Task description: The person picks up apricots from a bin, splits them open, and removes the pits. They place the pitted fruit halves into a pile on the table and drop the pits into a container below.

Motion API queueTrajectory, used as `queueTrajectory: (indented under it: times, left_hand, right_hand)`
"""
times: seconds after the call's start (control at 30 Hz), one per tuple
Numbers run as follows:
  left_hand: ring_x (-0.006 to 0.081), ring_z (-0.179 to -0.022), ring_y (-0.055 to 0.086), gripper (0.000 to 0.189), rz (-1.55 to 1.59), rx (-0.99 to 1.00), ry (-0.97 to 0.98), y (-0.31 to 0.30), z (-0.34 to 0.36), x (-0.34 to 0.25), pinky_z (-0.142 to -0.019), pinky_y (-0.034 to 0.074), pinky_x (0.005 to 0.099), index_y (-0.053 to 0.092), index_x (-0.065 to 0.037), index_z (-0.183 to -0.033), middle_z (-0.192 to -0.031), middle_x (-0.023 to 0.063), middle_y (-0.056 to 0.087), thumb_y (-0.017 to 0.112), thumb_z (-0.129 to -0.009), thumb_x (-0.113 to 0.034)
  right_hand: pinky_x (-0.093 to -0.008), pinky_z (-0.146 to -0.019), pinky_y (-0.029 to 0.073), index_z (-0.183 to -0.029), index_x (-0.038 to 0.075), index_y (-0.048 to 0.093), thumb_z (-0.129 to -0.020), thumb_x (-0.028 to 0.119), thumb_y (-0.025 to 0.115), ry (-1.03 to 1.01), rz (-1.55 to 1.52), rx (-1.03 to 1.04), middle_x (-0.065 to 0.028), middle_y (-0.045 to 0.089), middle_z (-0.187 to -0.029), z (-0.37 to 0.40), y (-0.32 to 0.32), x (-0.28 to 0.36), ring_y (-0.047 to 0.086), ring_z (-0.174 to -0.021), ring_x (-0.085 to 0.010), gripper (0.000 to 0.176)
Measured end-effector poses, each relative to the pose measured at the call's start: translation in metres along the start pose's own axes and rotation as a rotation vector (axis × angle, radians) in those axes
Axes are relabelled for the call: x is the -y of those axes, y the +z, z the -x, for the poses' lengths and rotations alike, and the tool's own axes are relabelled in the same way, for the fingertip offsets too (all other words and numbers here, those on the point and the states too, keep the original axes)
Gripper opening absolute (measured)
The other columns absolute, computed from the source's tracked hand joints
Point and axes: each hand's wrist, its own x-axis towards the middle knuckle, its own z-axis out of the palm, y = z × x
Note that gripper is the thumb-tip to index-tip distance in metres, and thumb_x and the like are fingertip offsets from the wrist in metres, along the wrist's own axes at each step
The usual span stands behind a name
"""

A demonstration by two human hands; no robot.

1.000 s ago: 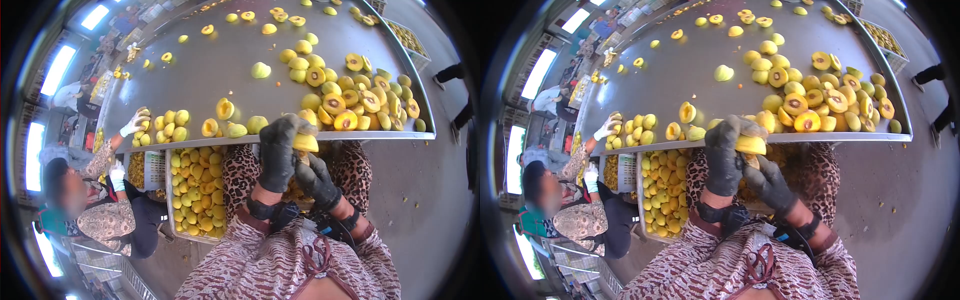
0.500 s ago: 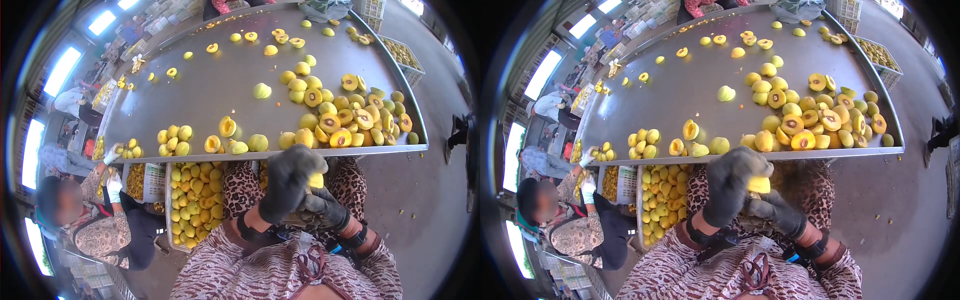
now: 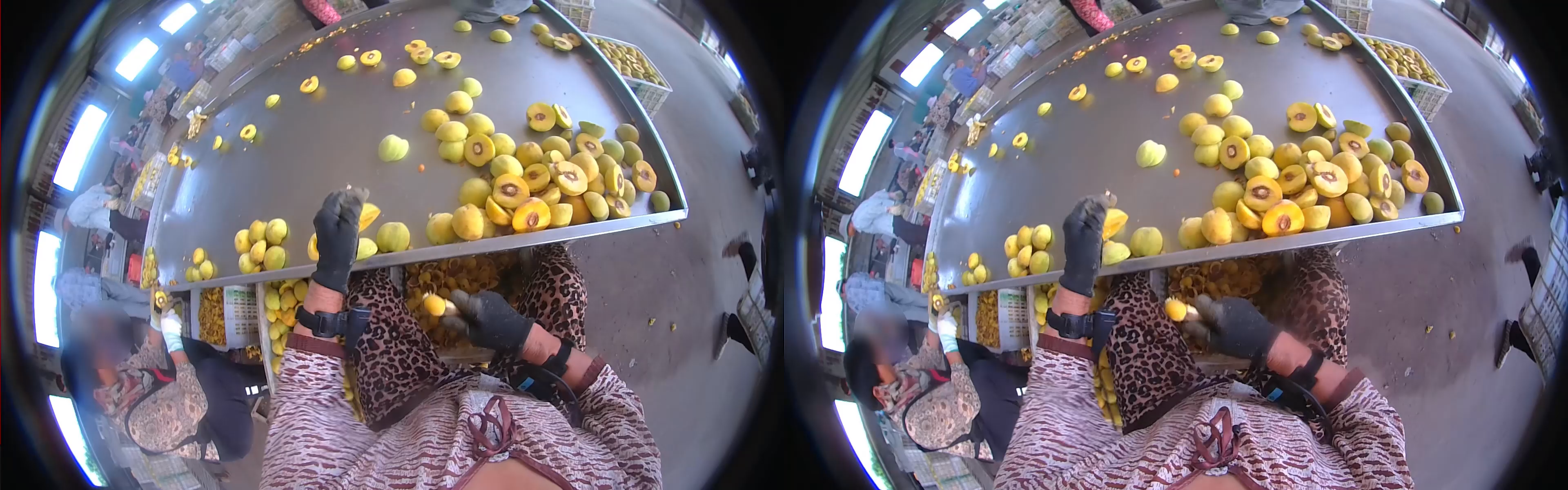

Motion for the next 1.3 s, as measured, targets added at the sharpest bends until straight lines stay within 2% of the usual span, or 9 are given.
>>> queueTrajectory:
  times: [0.07, 0.3, 0.4, 0.47, 0.77, 0.87, 0.9, 1.1, 1.3]
  left_hand:
    - [0.0349, -0.095, 0.06, 0.021, -0.657, 0.242, 0.185, -0.008, 0.003, 0.054, -0.087, 0.048, 0.0423, 0.068, -0.005, -0.1, -0.1, 0.0158, 0.064, 0.062, -0.084, -0.018]
    - [0.0373, -0.08, 0.064, 0.033, -0.665, 1.073, 0.322, -0.003, -0.087, 0.066, -0.078, 0.051, 0.0432, 0.07, -0.004, -0.092, -0.085, 0.0193, 0.068, 0.07, -0.077, -0.033]
    - [0.0385, -0.076, 0.064, 0.038, -0.486, 0.575, 0.07, 0.043, -0.133, 0.071, -0.074, 0.052, 0.0436, 0.069, -0.002, -0.09, -0.08, 0.0239, 0.066, 0.07, -0.079, -0.038]
    - [0.0371, -0.083, 0.066, 0.042, -0.812, 0.314, -0.181, 0.079, -0.157, 0.062, -0.075, 0.053, 0.0437, 0.068, -0.002, -0.094, -0.086, 0.0234, 0.067, 0.073, -0.079, -0.041]
    - [0.0315, -0.092, 0.068, 0.049, -0.966, 0.303, -0.326, 0.097, -0.167, 0.057, -0.08, 0.055, 0.0413, 0.062, 0.0, -0.105, -0.101, 0.0205, 0.069, 0.081, -0.071, -0.03]
    - [0.0171, -0.07, 0.062, 0.035, -0.002, 0.242, -0.631, 0.066, -0.154, 0.06, -0.062, 0.053, 0.031, 0.062, -0.002, -0.102, -0.085, 0.009, 0.065, 0.077, -0.072, -0.013]
    - [0.0161, -0.072, 0.063, 0.031, 0.138, 0.228, -0.315, 0.055, -0.144, 0.069, -0.058, 0.053, 0.0294, 0.062, -0.001, -0.104, -0.087, 0.007, 0.063, 0.072, -0.077, -0.013]
    - [0.0271, -0.118, 0.056, 0.047, 1.073, 0.36, -0.307, 0.04, -0.01, -0.049, -0.099, 0.05, 0.0423, 0.045, -0.001, -0.136, -0.131, 0.0163, 0.054, 0.059, -0.094, -0.017]
    - [0.0327, -0.119, 0.054, 0.047, 1.451, 0.244, -0.537, 0.067, 0.058, -0.088, -0.104, 0.045, 0.0444, 0.045, 0.001, -0.131, -0.134, 0.0211, 0.05, 0.041, -0.103, -0.037]
  right_hand:
    - [-0.0489, -0.056, 0.047, -0.092, 0.008, 0.055, -0.088, 0.031, 0.064, 0.056, 0.073, 0.041, -0.0202, 0.06, -0.067, 0.008, 0.003, -0.009, 0.061, -0.064, -0.0416, 0.025]
    - [-0.0489, -0.056, 0.049, -0.092, 0.008, 0.058, -0.092, 0.035, 0.056, 0.193, 0.109, -0.044, -0.0189, 0.061, -0.066, 0.006, 0.0, -0.019, 0.062, -0.062, -0.0403, 0.027]
    - [-0.0486, -0.056, 0.048, -0.094, 0.009, 0.056, -0.095, 0.035, 0.051, 0.139, 0.082, -0.222, -0.0176, 0.061, -0.068, 0.005, 0.009, -0.022, 0.061, -0.064, -0.04, 0.026]
    - [-0.0494, -0.055, 0.047, -0.094, 0.009, 0.052, -0.095, 0.031, 0.052, 0.315, 0.235, 0.086, -0.0172, 0.061, -0.071, 0.014, 0.018, -0.043, 0.061, -0.067, -0.0413, 0.022]
    - [-0.0495, -0.057, 0.048, -0.096, 0.009, 0.052, -0.095, 0.032, 0.052, 0.195, 0.038, -0.257, -0.0197, 0.06, -0.07, 0.006, 0.003, 0.002, 0.061, -0.067, -0.0426, 0.023]
    - [-0.051, -0.056, 0.046, -0.091, 0.009, 0.053, -0.094, 0.03, 0.056, 0.412, 0.106, -0.115, -0.0199, 0.059, -0.066, 0.023, 0.017, -0.014, 0.06, -0.064, -0.0439, 0.021]
    - [-0.0511, -0.055, 0.046, -0.09, 0.009, 0.053, -0.094, 0.03, 0.057, 0.359, 0.061, -0.227, -0.0201, 0.059, -0.066, 0.022, 0.011, -0.004, 0.059, -0.063, -0.0441, 0.022]
    - [-0.0394, -0.066, 0.049, -0.103, 0.002, 0.058, -0.09, 0.02, 0.064, 0.163, -0.419, -0.32, -0.0211, 0.062, -0.08, -0.014, -0.025, 0.035, 0.063, -0.073, -0.0376, 0.023]
    - [-0.0367, -0.072, 0.05, -0.111, -0.002, 0.061, -0.091, 0.015, 0.061, 0.195, -0.499, -0.433, -0.0207, 0.066, -0.084, -0.018, -0.025, 0.047, 0.066, -0.079, -0.0237, 0.026]
